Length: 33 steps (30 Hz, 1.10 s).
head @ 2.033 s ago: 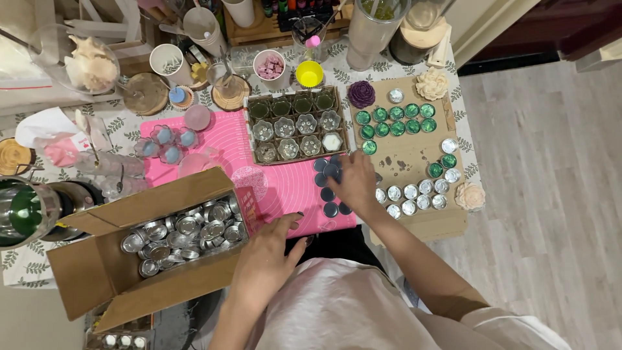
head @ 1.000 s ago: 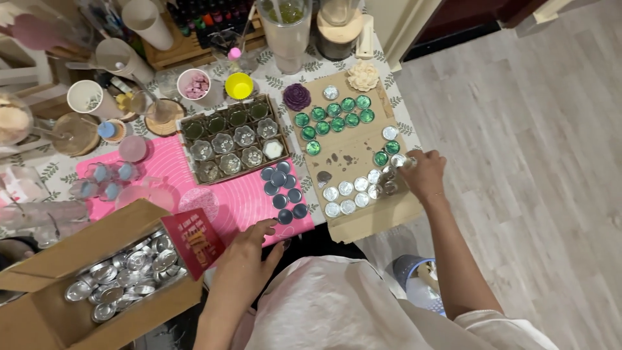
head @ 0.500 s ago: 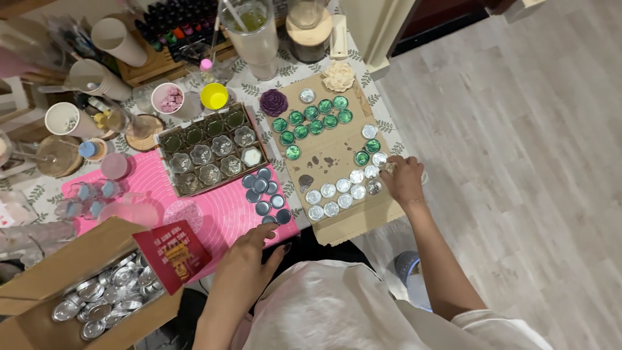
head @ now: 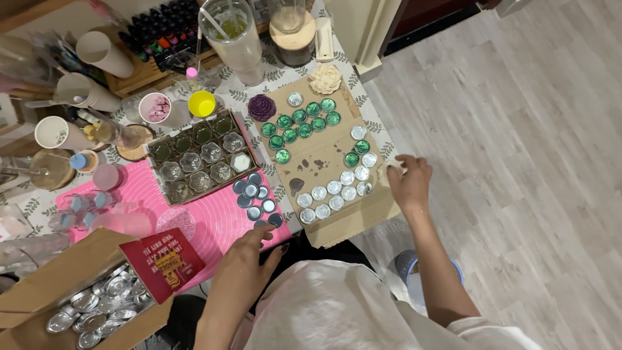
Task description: Arranging candle tins, preparing wax, and pouring it into molds at a craft station.
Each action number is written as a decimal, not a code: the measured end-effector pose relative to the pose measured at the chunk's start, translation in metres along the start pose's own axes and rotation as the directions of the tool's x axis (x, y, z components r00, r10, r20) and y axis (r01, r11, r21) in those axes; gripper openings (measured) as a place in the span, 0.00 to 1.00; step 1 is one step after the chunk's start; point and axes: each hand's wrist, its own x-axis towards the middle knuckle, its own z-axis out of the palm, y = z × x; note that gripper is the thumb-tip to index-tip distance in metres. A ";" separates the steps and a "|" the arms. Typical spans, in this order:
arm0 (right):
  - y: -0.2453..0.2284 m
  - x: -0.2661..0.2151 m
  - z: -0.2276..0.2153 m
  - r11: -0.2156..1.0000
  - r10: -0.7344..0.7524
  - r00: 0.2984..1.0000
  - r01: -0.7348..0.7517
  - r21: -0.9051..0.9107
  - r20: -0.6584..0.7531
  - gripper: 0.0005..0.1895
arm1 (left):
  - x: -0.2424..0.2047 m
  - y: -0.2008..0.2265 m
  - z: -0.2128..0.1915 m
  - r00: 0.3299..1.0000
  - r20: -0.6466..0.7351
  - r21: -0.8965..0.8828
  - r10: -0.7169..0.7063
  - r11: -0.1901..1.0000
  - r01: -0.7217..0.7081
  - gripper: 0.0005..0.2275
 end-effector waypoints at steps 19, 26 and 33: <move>-0.026 0.122 0.086 0.905 0.038 0.986 0.035 -0.423 0.163 0.13 | -0.030 -0.017 -0.004 0.981 -0.132 -0.023 -0.139 0.990 0.138 0.17; -0.029 0.123 0.091 0.941 -0.071 0.995 0.090 -0.327 0.071 0.10 | -0.033 -0.018 -0.002 0.979 -0.112 -0.040 -0.169 0.985 0.165 0.20; -0.068 0.090 0.102 0.856 -0.402 0.898 0.438 -0.276 0.177 0.08 | -0.032 -0.022 -0.004 0.986 -0.125 -0.038 -0.109 0.994 0.105 0.18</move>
